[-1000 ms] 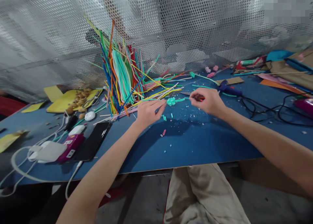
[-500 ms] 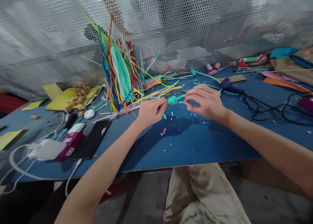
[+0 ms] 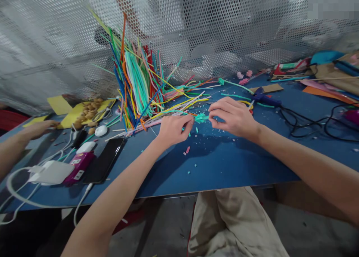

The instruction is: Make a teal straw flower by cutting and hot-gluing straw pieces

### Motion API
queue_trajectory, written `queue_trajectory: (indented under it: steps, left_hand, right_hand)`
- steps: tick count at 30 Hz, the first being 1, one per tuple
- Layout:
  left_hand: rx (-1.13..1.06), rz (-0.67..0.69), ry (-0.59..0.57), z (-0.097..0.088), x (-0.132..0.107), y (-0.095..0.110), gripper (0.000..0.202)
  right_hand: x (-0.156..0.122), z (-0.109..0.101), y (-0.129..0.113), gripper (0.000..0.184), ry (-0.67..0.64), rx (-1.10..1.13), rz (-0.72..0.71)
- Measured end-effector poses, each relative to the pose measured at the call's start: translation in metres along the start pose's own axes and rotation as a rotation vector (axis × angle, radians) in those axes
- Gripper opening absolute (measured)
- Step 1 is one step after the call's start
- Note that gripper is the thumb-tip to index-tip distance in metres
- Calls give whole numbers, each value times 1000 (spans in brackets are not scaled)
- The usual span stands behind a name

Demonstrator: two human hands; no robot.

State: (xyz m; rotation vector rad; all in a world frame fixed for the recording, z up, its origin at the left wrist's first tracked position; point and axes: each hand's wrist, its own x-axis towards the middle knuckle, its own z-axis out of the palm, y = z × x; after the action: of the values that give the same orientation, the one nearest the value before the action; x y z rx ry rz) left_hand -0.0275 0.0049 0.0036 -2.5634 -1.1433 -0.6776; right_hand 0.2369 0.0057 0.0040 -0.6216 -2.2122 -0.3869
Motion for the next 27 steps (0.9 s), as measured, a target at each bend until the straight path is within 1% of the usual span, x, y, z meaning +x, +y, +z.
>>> queue_trajectory:
  steps: [6,14,17,22,25,27]
  left_hand:
    - [-46,-1,-22,-1,0,0,25]
    - [-61,-8,-44,-1,0,1,23]
    - [-53,4,-40,0,0,-1,22]
    - [-40,7,-39,0,0,-2,23]
    - [-46,5,-39,-1,0,-1,23]
    - [-46,0,-43,-1,0,-1,24]
  right_hand:
    - [2,2,0,13,-12,27,-34]
    - [5,4,-5,15,-75,80,27]
    - [5,4,-5,15,-83,48,16]
    - [4,3,-4,12,-61,1,-43]
    - [3,2,-3,11,-74,19,-22]
    - [1,2,-2,13,-80,23,-4]
